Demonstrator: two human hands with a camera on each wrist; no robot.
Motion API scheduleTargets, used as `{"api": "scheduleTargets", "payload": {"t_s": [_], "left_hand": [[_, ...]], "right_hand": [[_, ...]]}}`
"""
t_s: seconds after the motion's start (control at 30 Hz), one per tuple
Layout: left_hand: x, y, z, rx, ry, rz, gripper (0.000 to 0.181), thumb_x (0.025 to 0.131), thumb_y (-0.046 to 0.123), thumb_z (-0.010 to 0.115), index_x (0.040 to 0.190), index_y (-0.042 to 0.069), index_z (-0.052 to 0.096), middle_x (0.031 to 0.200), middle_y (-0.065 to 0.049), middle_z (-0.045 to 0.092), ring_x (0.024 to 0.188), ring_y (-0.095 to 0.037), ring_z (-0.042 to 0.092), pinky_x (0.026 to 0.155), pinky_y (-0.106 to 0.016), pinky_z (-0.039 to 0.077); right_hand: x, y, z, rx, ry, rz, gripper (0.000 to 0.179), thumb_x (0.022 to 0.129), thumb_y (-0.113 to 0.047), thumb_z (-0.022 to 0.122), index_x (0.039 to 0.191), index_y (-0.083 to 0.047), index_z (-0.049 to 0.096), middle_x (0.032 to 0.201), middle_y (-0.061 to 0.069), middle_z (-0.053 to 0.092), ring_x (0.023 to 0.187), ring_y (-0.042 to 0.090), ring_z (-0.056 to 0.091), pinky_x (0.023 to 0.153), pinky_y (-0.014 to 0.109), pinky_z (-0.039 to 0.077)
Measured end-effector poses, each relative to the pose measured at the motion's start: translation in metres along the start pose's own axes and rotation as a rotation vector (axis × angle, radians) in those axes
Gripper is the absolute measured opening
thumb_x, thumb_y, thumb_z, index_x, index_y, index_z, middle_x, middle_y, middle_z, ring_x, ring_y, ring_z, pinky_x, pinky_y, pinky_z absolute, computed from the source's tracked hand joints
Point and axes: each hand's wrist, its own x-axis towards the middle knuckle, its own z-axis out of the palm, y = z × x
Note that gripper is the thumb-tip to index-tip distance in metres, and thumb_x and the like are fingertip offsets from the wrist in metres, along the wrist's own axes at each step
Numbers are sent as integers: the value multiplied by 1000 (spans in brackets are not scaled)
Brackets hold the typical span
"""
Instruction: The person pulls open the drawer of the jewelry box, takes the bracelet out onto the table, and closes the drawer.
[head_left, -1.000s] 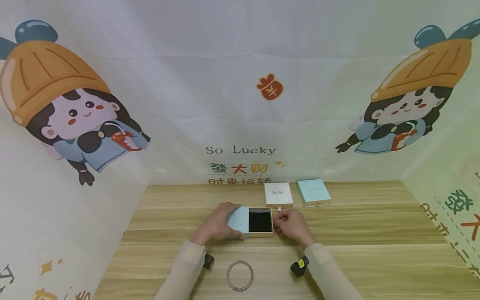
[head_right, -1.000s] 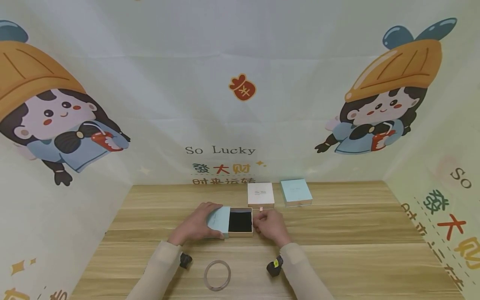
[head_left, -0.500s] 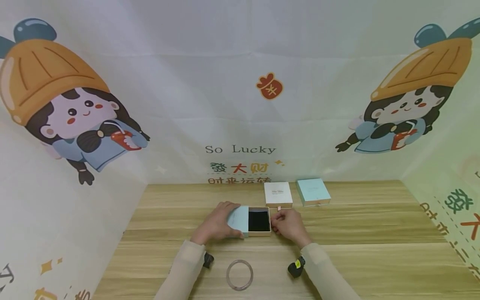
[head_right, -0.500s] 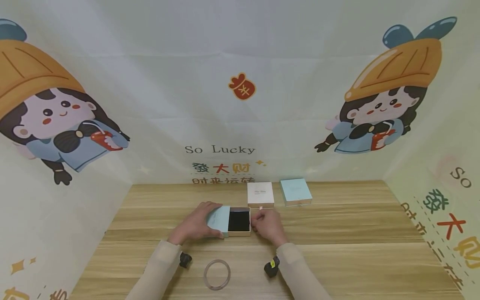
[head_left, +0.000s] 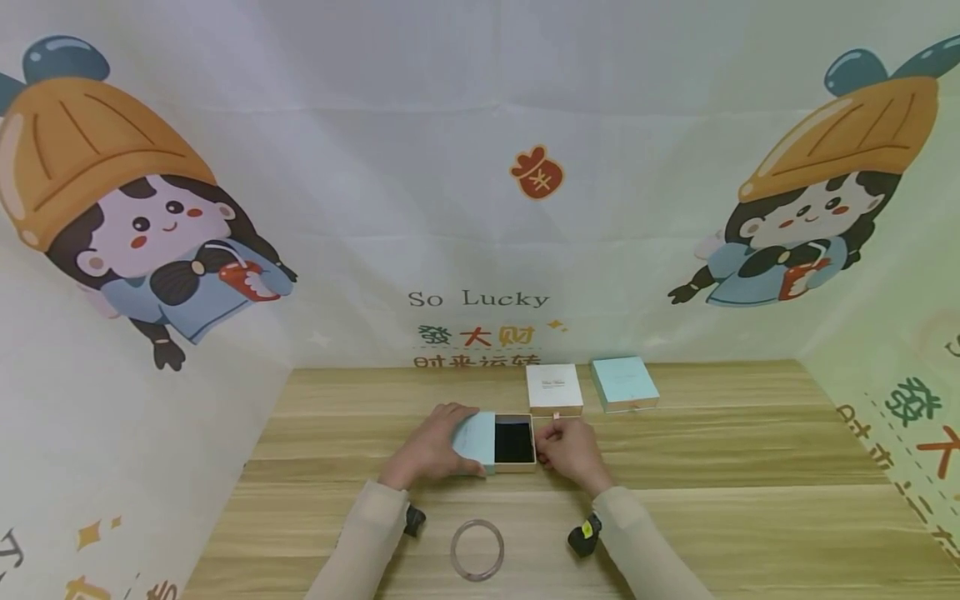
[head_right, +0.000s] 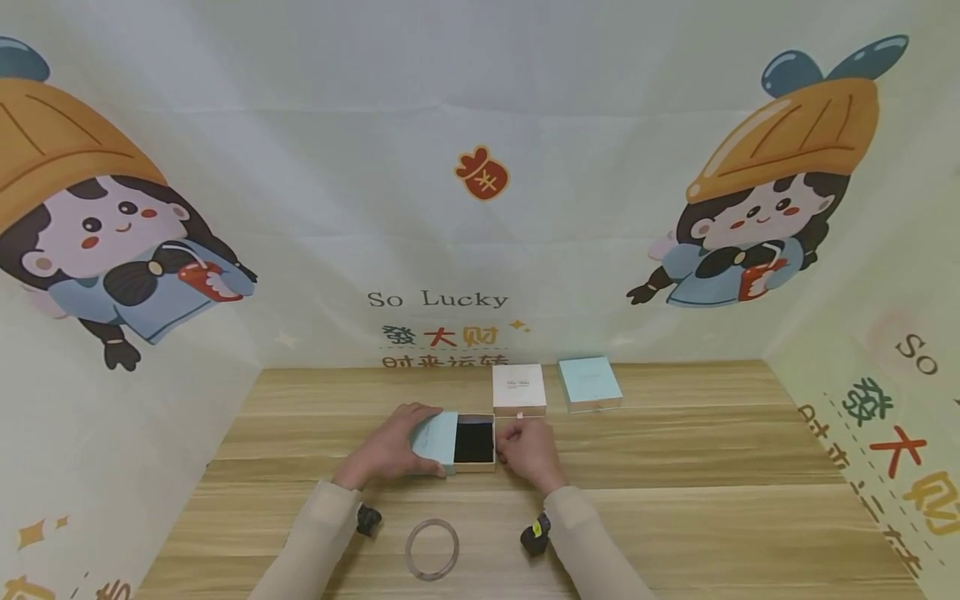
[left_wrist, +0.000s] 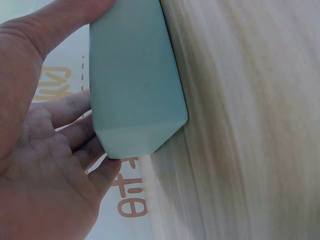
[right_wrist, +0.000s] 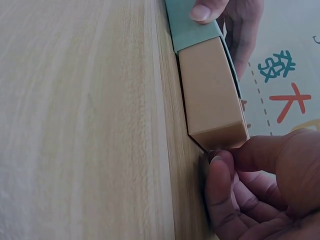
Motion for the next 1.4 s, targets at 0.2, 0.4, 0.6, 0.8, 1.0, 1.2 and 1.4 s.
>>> {"api": "scheduleTargets", "payload": {"t_s": [0.2,0.4,0.6,0.8,1.0,1.2,1.4], "left_hand": [[-1,0,0,-3,4,-12,102,64,38,97,151,14,49,152,-11,50,138,-33,48,114,-56,43],[0,-1,0,-8,3,-9,102,64,38,97,151,13,49,152,-11,50,140,-33,47,116,-56,41],[0,-1,1,-10,6,-4,102,64,38,97,151,14,49,152,-10,51,139,-32,47,115,-55,42],[1,-2,2,-7,5,12,102,64,39,96,151,12,49,150,-11,52,136,-32,49,113,-55,44],[1,-3,1,-9,11,15,101,65,38,96,151,12,49,150,-11,52,135,-31,49,112,-54,45],[1,-4,1,-11,12,24,102,64,39,96,151,12,49,149,-10,53,134,-31,50,111,-54,46],[2,-5,2,-11,10,20,102,64,40,96,151,12,50,149,-9,54,134,-30,50,111,-54,46]], "right_hand": [[0,-1,2,-13,6,-21,12,91,2,66,80,2,71,66,7,69,56,11,64,53,26,57],[-1,-3,3,-2,5,-23,11,91,3,66,82,3,72,68,8,69,57,11,64,54,27,58],[-1,-8,11,-1,-20,-8,12,92,1,66,82,1,72,69,7,70,57,11,64,54,25,57],[1,-8,19,4,-26,2,12,93,1,66,83,0,73,70,7,71,58,11,63,54,25,57],[1,-14,24,14,-39,-20,11,92,0,67,83,1,73,70,8,71,58,12,64,54,24,56],[2,-18,29,10,-53,-31,11,92,0,67,83,1,72,69,8,70,57,12,63,53,23,55],[2,-21,34,17,-68,-35,10,93,0,67,84,1,72,71,9,70,57,11,63,53,23,55]]}}
